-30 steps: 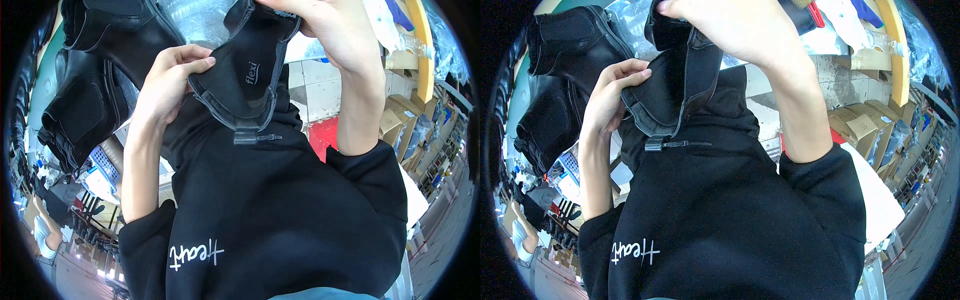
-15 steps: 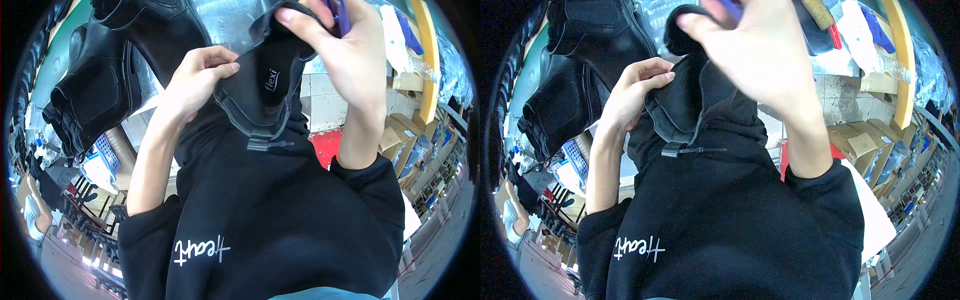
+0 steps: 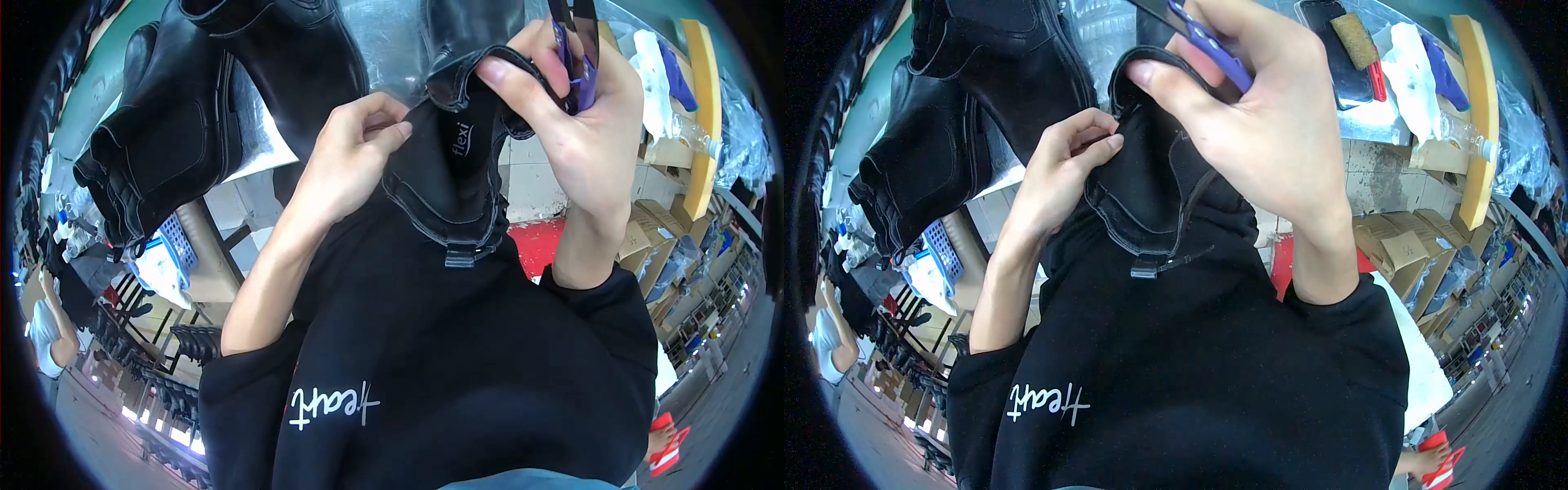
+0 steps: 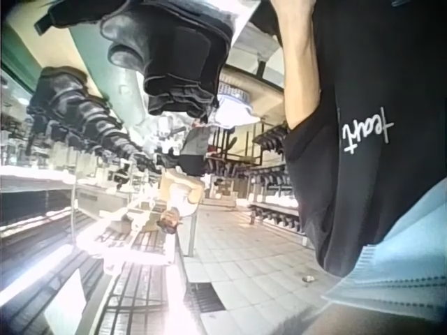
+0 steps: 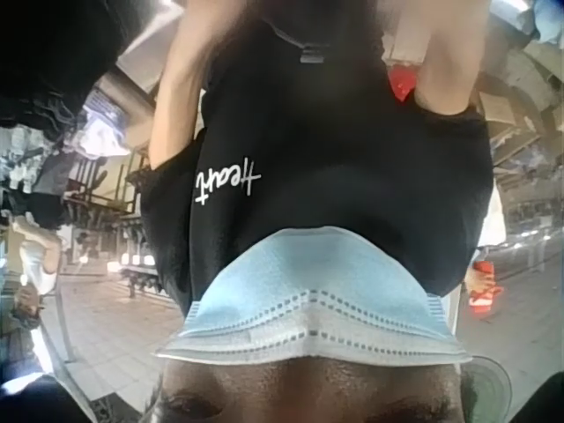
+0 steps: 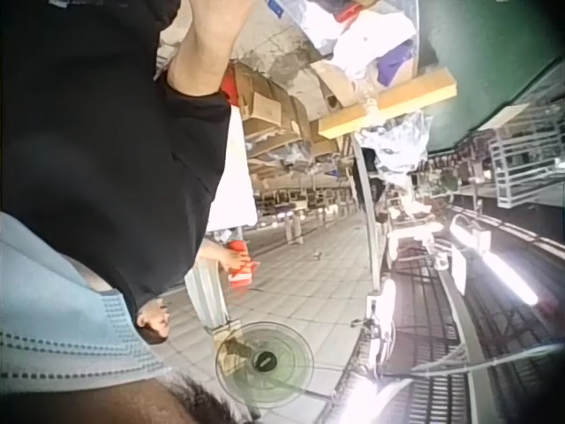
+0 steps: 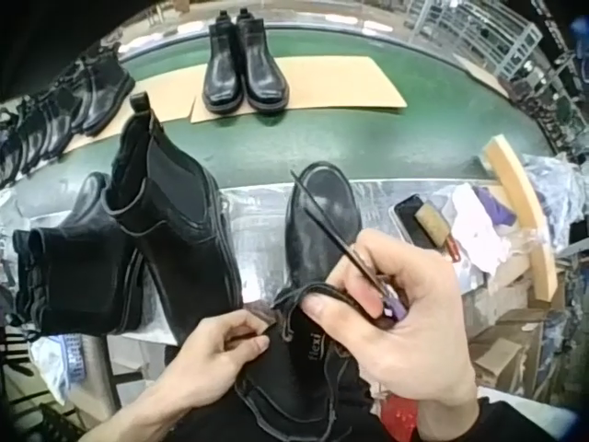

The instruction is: Trimming loose threads and cleaning leather boots on a manufacturing line.

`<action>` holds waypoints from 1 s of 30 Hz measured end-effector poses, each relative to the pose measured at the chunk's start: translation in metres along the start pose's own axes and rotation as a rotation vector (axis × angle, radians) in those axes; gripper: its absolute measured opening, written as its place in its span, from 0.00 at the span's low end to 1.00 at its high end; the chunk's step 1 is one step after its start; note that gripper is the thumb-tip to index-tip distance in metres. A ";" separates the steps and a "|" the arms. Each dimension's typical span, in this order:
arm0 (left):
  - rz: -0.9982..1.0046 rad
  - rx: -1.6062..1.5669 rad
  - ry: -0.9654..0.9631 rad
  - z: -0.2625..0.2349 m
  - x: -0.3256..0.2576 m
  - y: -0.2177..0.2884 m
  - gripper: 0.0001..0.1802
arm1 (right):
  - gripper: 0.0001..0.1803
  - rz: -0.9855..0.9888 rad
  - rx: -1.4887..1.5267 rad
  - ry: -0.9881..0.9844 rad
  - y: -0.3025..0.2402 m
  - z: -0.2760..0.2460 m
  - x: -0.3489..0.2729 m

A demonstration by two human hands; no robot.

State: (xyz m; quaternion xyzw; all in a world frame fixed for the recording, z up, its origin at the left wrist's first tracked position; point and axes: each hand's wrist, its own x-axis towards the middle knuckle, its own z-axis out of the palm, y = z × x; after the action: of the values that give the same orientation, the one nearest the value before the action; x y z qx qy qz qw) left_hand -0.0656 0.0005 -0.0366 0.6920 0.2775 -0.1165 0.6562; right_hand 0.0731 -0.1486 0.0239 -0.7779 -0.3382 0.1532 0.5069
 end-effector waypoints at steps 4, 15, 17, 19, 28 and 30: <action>-0.035 -0.040 -0.023 0.000 -0.001 0.002 0.08 | 0.21 -0.045 0.030 -0.017 0.005 -0.004 -0.002; 0.259 0.147 0.095 0.003 0.016 0.044 0.20 | 0.15 -0.006 0.181 0.112 0.028 0.012 0.001; 0.495 0.261 0.121 0.001 0.018 0.042 0.24 | 0.14 -0.040 0.175 0.098 0.024 0.011 0.003; 0.685 0.385 0.103 -0.002 0.025 0.044 0.25 | 0.14 -0.067 0.108 0.130 0.018 0.006 0.001; 0.604 0.275 0.127 0.024 0.030 0.037 0.21 | 0.19 -0.171 0.193 0.387 -0.004 -0.013 -0.056; 0.342 -0.028 0.111 0.033 0.026 0.027 0.24 | 0.19 -0.188 0.097 0.350 -0.001 -0.020 -0.067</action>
State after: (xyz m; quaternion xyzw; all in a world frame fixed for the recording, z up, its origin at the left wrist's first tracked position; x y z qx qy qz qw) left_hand -0.0233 -0.0251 -0.0313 0.7253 0.1932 0.0393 0.6596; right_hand 0.0356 -0.2079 0.0270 -0.7323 -0.3082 -0.0164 0.6071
